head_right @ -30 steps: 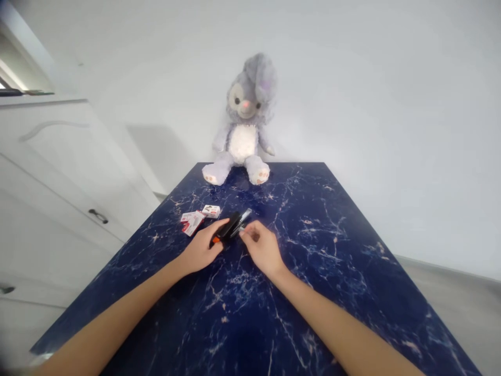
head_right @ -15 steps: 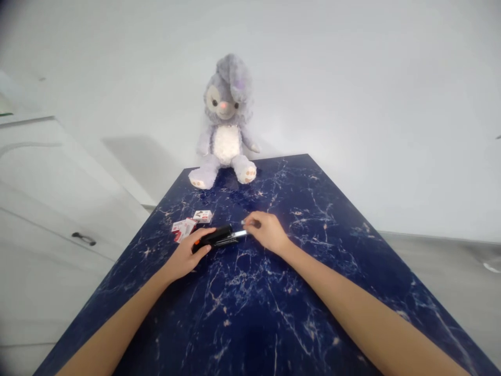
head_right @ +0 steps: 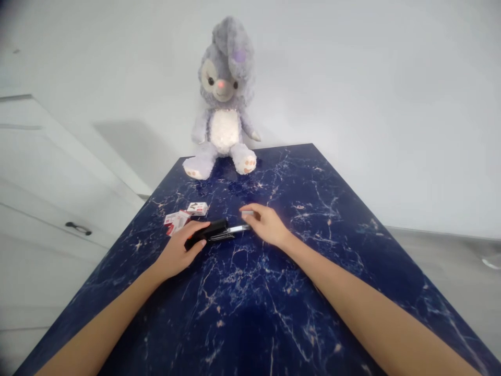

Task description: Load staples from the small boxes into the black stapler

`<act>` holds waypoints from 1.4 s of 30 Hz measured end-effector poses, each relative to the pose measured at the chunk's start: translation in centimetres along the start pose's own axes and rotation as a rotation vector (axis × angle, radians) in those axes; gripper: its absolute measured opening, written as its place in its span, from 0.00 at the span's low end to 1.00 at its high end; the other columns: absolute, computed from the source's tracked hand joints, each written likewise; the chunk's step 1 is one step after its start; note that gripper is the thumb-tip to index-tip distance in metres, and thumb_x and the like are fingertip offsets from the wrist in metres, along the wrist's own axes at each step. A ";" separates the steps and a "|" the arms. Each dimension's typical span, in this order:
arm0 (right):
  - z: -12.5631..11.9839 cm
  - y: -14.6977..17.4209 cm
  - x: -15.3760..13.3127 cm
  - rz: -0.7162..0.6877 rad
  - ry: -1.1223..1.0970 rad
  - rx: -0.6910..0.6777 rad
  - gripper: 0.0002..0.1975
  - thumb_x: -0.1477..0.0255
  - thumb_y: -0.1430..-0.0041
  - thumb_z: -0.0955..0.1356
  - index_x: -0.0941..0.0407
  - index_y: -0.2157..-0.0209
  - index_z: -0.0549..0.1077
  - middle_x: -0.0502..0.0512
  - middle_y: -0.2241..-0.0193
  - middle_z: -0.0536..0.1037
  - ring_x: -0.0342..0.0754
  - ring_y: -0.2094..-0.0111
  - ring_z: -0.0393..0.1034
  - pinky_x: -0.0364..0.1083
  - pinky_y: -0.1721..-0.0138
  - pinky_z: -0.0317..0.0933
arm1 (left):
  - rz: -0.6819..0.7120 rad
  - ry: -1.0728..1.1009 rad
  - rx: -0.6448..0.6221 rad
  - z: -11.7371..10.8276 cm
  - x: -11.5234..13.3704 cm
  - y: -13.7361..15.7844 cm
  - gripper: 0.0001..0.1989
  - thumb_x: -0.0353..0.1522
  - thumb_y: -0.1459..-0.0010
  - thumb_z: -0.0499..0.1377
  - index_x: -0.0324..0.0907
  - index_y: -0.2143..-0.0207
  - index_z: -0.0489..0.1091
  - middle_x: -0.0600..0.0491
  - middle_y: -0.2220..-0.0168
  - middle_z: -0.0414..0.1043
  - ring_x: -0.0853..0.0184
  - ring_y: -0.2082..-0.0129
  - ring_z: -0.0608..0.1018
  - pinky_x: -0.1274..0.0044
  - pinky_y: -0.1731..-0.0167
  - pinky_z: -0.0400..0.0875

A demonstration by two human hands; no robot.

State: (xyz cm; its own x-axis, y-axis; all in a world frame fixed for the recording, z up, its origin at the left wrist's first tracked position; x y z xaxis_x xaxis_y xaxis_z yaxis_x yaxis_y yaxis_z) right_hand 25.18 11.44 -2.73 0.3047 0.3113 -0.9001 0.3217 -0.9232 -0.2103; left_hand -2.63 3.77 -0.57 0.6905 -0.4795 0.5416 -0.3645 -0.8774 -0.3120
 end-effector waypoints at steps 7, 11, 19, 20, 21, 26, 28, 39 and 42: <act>-0.4 -0.5 0.2 0.143 -0.461 0.194 0.12 0.60 0.45 0.70 0.54 0.68 0.69 0.47 0.78 0.69 0.43 0.79 0.61 0.43 0.77 0.56 | 0.009 -0.003 -0.012 -0.1 0.1 0.0 0.21 0.30 0.36 0.54 0.48 0.41 0.64 0.48 0.45 0.70 0.60 0.46 0.72 0.63 0.43 0.66; -0.4 -0.2 -1.9 -0.037 0.055 -0.057 0.13 0.58 0.45 0.72 0.54 0.67 0.76 0.47 0.78 0.70 0.43 0.77 0.63 0.44 0.74 0.58 | 0.026 -0.009 0.011 -0.1 0.2 0.1 0.22 0.30 0.36 0.54 0.48 0.40 0.64 0.48 0.45 0.69 0.60 0.45 0.72 0.62 0.42 0.66; 0.4 0.2 -2.2 -0.197 0.174 -0.202 0.09 0.64 0.38 0.68 0.50 0.63 0.82 0.52 0.64 0.80 0.47 0.66 0.74 0.46 0.64 0.66 | 0.036 -0.004 0.008 -0.1 0.1 0.3 0.22 0.29 0.36 0.54 0.49 0.39 0.64 0.48 0.45 0.69 0.60 0.45 0.72 0.62 0.41 0.66; 0.5 0.2 -2.0 -0.185 0.167 -0.188 0.09 0.64 0.38 0.68 0.50 0.63 0.82 0.52 0.64 0.80 0.47 0.66 0.74 0.46 0.64 0.66 | 0.038 -0.005 0.010 -0.1 0.1 0.3 0.23 0.29 0.36 0.54 0.49 0.39 0.64 0.48 0.45 0.70 0.60 0.45 0.72 0.62 0.42 0.67; 0.7 0.2 -1.8 -0.171 0.177 -0.170 0.10 0.64 0.38 0.68 0.51 0.64 0.81 0.51 0.64 0.80 0.47 0.66 0.74 0.46 0.63 0.66 | 0.039 -0.006 0.008 0.0 0.1 0.3 0.23 0.29 0.36 0.54 0.49 0.39 0.64 0.48 0.46 0.70 0.60 0.46 0.72 0.62 0.42 0.67; 0.7 0.2 -1.3 -0.041 0.167 -0.044 0.11 0.62 0.35 0.65 0.52 0.62 0.76 0.50 0.67 0.82 0.48 0.68 0.75 0.47 0.63 0.66 | 0.076 -0.032 0.054 -0.4 0.4 0.4 0.21 0.31 0.36 0.55 0.49 0.41 0.65 0.48 0.46 0.70 0.60 0.46 0.72 0.62 0.43 0.67; 0.5 0.1 -1.1 -0.002 0.082 -0.011 0.12 0.60 0.37 0.67 0.53 0.61 0.76 0.52 0.67 0.82 0.49 0.67 0.76 0.48 0.62 0.67 | 0.075 -0.088 0.161 -1.1 -0.1 0.3 0.19 0.32 0.36 0.56 0.48 0.43 0.67 0.48 0.46 0.70 0.59 0.45 0.71 0.63 0.42 0.66; 0.4 0.2 -0.6 0.012 0.007 -0.034 0.12 0.60 0.42 0.71 0.52 0.61 0.77 0.51 0.65 0.82 0.49 0.68 0.76 0.48 0.62 0.68 | -0.045 -0.456 0.331 -4.8 -3.2 0.1 0.23 0.35 0.43 0.61 0.47 0.44 0.68 0.47 0.52 0.73 0.56 0.54 0.74 0.62 0.49 0.67; 0.4 0.1 -0.4 0.006 0.010 0.021 0.16 0.60 0.41 0.70 0.50 0.53 0.76 0.52 0.61 0.83 0.51 0.62 0.77 0.51 0.55 0.68 | 0.102 -0.349 0.394 -4.2 0.0 0.7 0.28 0.34 0.44 0.62 0.48 0.40 0.64 0.48 0.50 0.72 0.57 0.53 0.74 0.63 0.49 0.69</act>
State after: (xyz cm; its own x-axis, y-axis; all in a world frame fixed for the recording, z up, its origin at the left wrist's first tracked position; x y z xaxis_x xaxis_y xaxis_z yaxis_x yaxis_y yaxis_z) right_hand 24.71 11.14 -2.53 0.3155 0.3077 -0.8977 0.3011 -0.9295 -0.2127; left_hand -5.52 3.09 2.44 0.8549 -0.4687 0.2223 -0.2251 -0.7212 -0.6552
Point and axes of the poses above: each hand's wrist, its own y-axis away from the middle knuckle, its own z-axis out of the palm, x = y × z, the point moved 1 cm from there along -y, towards the middle knuckle
